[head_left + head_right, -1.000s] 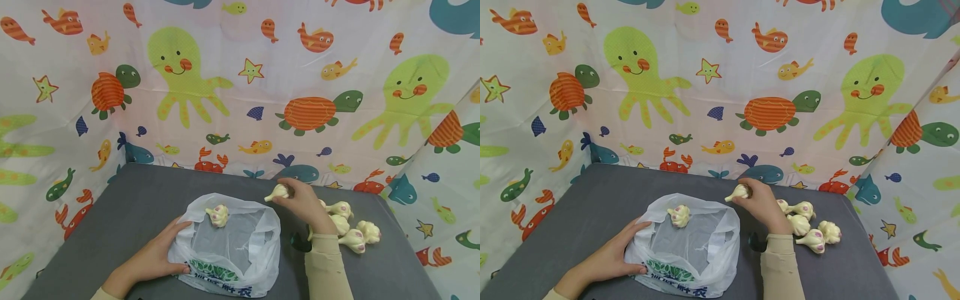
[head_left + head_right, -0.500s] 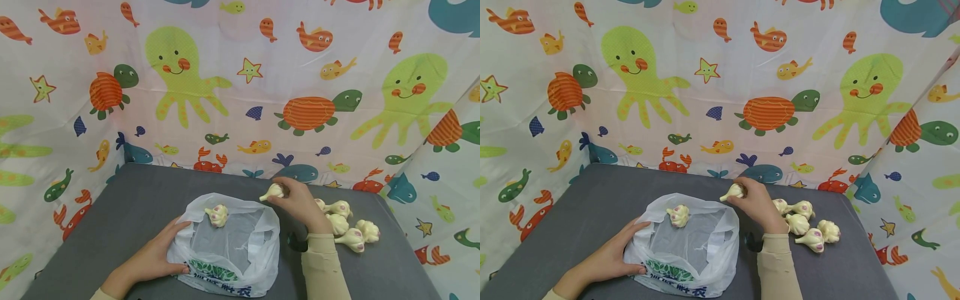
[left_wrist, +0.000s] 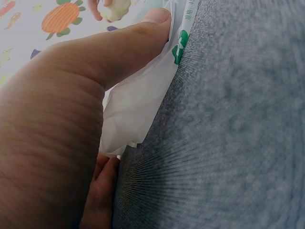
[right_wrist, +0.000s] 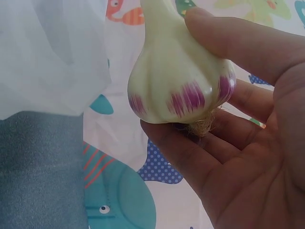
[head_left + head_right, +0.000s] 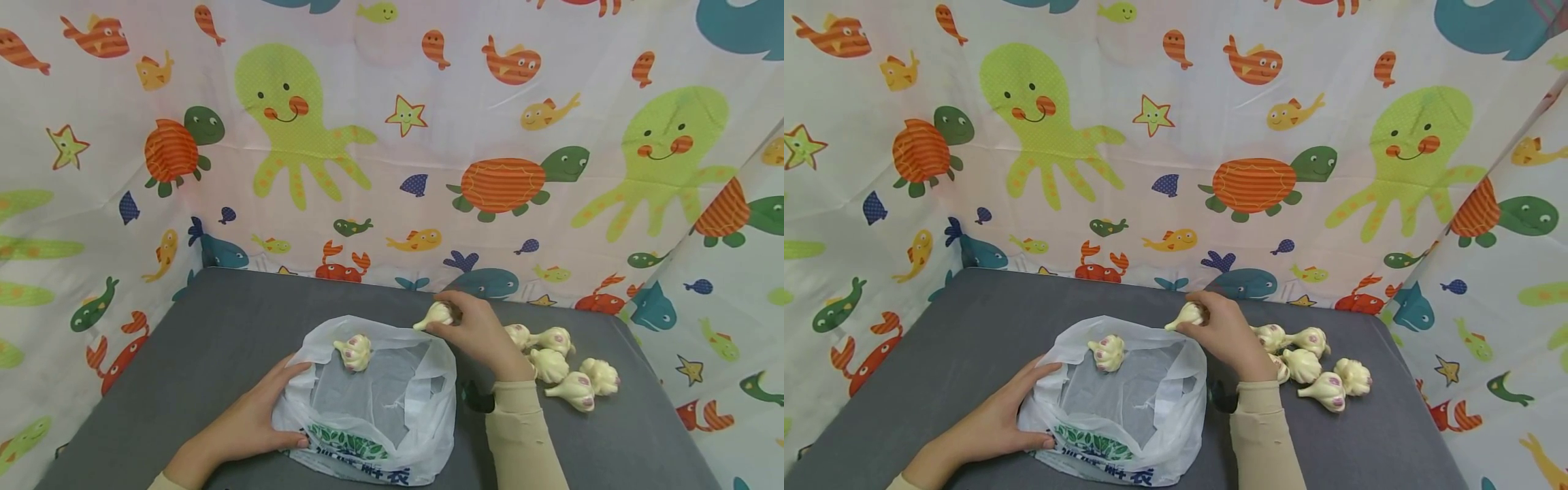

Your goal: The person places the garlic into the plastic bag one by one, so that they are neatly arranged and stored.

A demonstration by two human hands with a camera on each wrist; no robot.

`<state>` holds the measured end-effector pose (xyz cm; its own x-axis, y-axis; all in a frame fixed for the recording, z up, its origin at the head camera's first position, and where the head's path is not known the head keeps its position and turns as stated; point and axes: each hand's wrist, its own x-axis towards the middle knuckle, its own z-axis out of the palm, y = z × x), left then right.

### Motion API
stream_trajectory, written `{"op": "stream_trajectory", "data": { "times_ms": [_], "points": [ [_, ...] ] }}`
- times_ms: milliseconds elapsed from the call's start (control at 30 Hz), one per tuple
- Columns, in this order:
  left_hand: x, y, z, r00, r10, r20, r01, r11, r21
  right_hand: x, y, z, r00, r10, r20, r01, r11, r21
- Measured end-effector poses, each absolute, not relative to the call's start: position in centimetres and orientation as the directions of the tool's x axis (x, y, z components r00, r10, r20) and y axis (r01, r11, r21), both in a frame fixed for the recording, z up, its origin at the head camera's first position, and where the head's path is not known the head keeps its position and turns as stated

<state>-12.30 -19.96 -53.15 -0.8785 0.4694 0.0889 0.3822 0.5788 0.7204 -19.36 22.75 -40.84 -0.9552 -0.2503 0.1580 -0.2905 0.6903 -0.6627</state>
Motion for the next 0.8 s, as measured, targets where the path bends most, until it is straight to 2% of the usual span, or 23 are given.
{"op": "stream_trajectory", "data": {
  "times_ms": [800],
  "points": [
    [-12.1, -20.0, -52.9, -0.875, 0.475, 0.091, 0.388, 0.575, 0.72, -19.5, 21.5, -41.3, -0.943, -0.295, 0.155, -0.321, 0.681, -0.658]
  ]
}}
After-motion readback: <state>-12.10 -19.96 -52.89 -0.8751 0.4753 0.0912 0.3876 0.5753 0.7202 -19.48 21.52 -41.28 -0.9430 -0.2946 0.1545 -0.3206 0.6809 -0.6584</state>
